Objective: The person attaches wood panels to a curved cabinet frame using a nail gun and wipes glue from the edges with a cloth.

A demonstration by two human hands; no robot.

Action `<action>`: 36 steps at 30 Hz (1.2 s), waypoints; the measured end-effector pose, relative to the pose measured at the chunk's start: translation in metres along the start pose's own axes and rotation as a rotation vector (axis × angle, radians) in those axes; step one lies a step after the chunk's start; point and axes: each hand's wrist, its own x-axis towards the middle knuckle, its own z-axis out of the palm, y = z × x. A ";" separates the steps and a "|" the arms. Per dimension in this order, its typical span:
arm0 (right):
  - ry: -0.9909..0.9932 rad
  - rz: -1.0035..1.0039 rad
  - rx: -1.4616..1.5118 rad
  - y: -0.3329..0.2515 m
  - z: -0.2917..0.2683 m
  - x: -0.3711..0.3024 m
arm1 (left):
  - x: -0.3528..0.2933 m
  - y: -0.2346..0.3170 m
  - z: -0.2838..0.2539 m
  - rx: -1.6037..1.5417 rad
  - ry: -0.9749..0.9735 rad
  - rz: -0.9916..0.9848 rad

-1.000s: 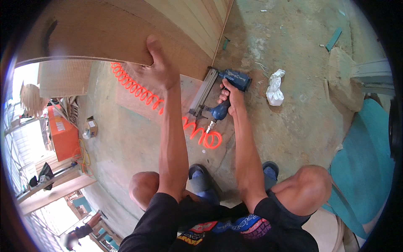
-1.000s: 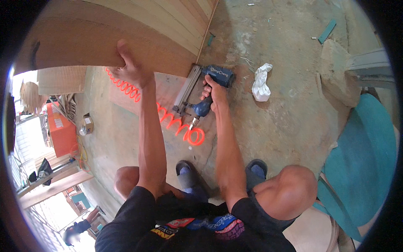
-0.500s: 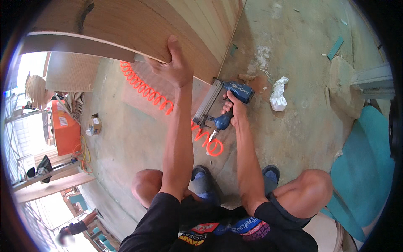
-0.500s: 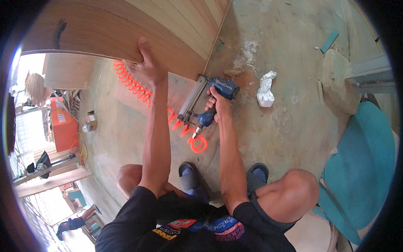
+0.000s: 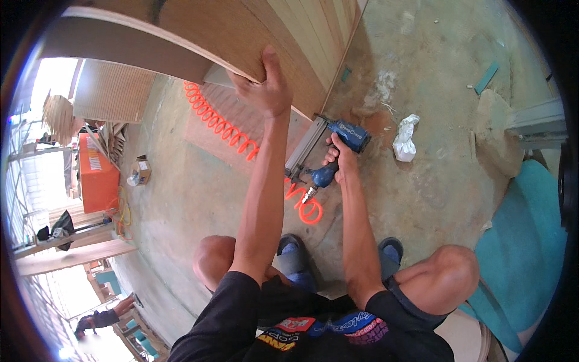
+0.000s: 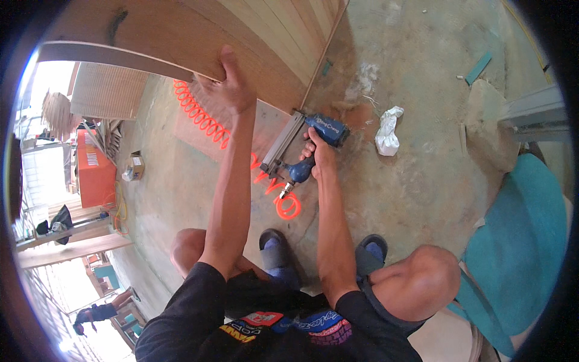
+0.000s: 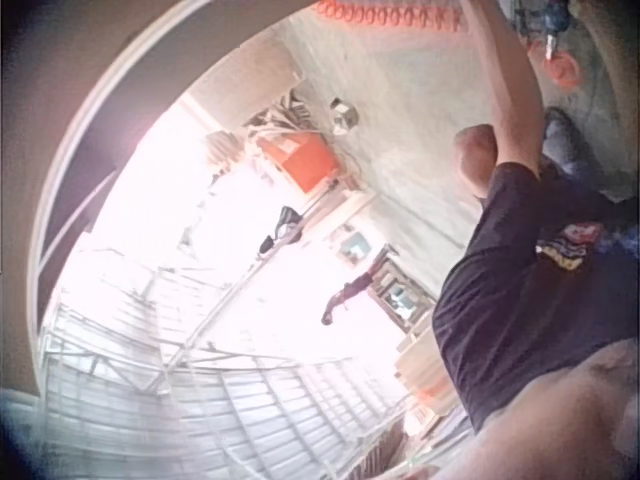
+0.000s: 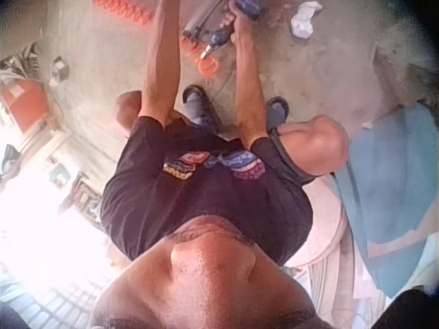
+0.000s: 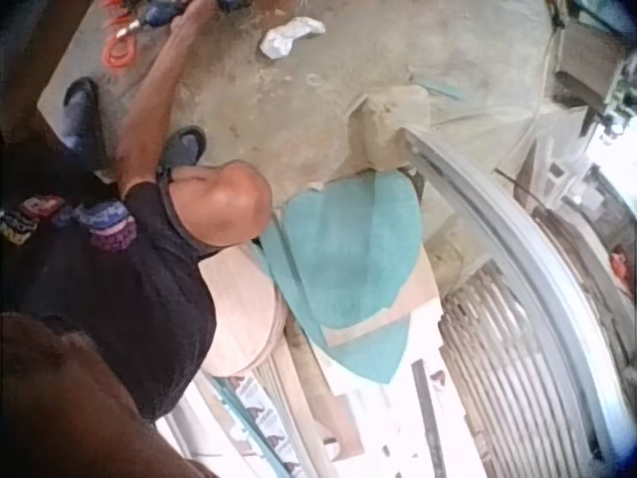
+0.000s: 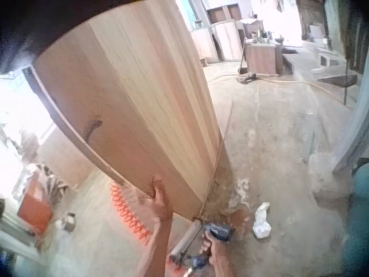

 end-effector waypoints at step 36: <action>-0.136 -0.155 -0.182 -0.055 0.115 -0.122 | 0.110 0.139 -0.068 0.042 -0.263 -0.296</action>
